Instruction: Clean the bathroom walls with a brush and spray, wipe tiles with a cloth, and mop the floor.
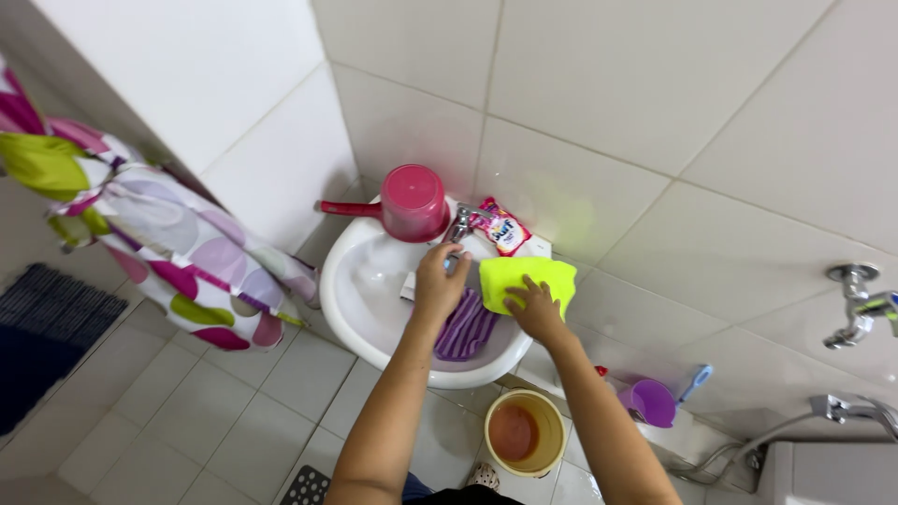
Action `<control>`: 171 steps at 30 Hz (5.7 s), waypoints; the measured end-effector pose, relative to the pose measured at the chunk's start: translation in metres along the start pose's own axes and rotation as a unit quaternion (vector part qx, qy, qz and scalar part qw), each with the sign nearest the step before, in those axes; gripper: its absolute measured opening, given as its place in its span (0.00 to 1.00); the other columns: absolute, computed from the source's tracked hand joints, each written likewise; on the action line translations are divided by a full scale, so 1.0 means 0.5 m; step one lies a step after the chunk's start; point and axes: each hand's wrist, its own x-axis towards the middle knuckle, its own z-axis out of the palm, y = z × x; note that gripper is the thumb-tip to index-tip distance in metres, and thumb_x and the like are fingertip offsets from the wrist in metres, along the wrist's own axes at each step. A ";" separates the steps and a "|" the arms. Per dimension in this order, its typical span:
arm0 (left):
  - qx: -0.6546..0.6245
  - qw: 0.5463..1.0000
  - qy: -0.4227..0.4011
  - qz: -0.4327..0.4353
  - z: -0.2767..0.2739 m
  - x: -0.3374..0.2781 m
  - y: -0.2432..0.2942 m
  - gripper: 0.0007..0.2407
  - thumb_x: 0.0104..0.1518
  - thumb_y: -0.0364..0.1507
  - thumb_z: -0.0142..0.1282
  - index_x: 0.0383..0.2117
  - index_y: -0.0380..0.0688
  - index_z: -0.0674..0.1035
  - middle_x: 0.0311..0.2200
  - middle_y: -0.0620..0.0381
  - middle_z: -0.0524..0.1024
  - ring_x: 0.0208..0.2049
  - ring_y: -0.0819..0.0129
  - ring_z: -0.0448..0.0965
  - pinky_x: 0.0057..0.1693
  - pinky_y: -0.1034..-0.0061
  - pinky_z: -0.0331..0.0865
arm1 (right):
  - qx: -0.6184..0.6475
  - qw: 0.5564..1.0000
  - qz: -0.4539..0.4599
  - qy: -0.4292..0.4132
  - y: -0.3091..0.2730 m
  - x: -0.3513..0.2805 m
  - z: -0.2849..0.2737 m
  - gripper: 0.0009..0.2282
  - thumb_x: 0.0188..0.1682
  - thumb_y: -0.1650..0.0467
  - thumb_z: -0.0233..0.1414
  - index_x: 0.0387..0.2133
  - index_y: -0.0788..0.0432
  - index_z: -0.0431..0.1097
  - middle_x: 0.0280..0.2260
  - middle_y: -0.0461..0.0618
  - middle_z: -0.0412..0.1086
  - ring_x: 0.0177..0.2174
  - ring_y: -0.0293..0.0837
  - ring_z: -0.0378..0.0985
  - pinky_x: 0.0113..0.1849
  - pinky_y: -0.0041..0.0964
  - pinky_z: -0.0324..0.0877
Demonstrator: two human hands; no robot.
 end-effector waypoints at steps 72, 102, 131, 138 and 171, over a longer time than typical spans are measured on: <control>-0.250 0.698 -0.634 0.220 0.330 -0.808 0.710 0.16 0.57 0.35 0.62 0.47 0.40 0.80 0.38 0.50 0.81 0.35 0.60 0.75 0.38 0.69 0.72 | 0.530 0.492 0.212 0.658 0.363 -1.325 -0.018 0.26 0.49 0.70 0.57 0.60 0.66 0.61 0.27 0.52 0.75 0.35 0.46 0.82 0.41 0.42 0.77; -0.097 0.725 -0.680 0.054 1.379 -0.979 0.705 0.22 0.53 0.33 0.62 0.56 0.46 0.75 0.46 0.37 0.80 0.50 0.45 0.80 0.56 0.60 0.72 | 0.505 0.655 0.282 0.487 1.206 -1.211 -0.387 0.21 0.43 0.74 0.54 0.53 0.62 0.68 0.51 0.55 0.74 0.47 0.48 0.80 0.46 0.44 0.76; -0.024 0.859 -0.511 0.011 1.695 -1.029 0.829 0.22 0.60 0.27 0.57 0.63 0.52 0.71 0.49 0.35 0.76 0.52 0.39 0.75 0.57 0.57 0.69 | 0.456 0.780 0.320 0.283 1.626 -1.043 -0.515 0.17 0.39 0.74 0.53 0.44 0.58 0.74 0.29 0.55 0.76 0.28 0.46 0.81 0.35 0.41 0.75; -0.029 0.816 -0.576 0.024 1.736 -0.978 0.838 0.22 0.60 0.27 0.55 0.63 0.52 0.70 0.53 0.37 0.75 0.55 0.42 0.75 0.60 0.63 0.69 | 0.478 0.730 0.353 0.337 1.634 -1.029 -0.518 0.15 0.38 0.75 0.51 0.40 0.62 0.73 0.29 0.52 0.75 0.23 0.46 0.81 0.30 0.40 0.75; -0.100 0.692 -0.683 0.210 1.927 -1.072 0.964 0.21 0.61 0.30 0.54 0.63 0.51 0.71 0.45 0.36 0.77 0.48 0.42 0.76 0.56 0.57 0.68 | 0.432 0.642 0.476 0.418 1.738 -1.058 -0.565 0.11 0.39 0.75 0.51 0.35 0.65 0.75 0.27 0.55 0.76 0.23 0.46 0.83 0.31 0.39 0.75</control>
